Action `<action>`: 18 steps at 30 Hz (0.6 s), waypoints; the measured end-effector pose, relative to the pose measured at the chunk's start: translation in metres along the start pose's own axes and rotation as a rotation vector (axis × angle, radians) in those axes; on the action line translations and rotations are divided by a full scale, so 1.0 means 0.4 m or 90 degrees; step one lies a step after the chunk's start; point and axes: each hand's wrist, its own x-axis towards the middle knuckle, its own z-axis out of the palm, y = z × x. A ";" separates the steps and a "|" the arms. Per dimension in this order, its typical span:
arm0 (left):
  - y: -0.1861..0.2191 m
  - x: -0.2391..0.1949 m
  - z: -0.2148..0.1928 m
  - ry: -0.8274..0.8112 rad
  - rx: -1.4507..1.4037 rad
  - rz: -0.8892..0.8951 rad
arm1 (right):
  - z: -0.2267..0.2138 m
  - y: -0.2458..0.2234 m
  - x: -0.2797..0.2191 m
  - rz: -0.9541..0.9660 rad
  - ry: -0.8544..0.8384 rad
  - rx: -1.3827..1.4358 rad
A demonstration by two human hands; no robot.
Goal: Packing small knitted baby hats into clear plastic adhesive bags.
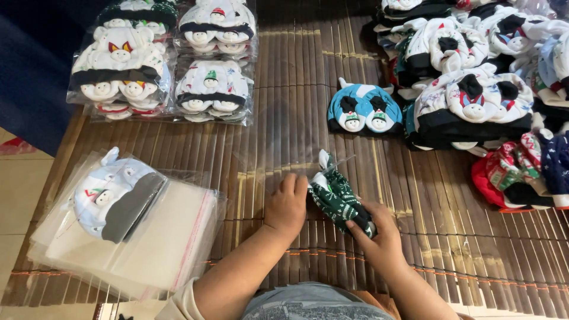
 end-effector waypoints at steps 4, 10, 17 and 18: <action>0.002 0.011 -0.047 -0.169 -0.203 0.022 | 0.004 -0.011 -0.004 0.000 -0.039 -0.032; 0.018 -0.007 -0.062 -0.257 -0.238 0.024 | 0.014 -0.019 0.001 -0.041 -0.065 -0.072; 0.041 -0.001 -0.134 -0.067 -0.298 0.120 | 0.033 -0.008 -0.001 -0.112 -0.043 -0.048; 0.045 0.002 -0.149 -0.050 -0.296 0.134 | 0.035 -0.006 -0.003 -0.112 -0.024 -0.056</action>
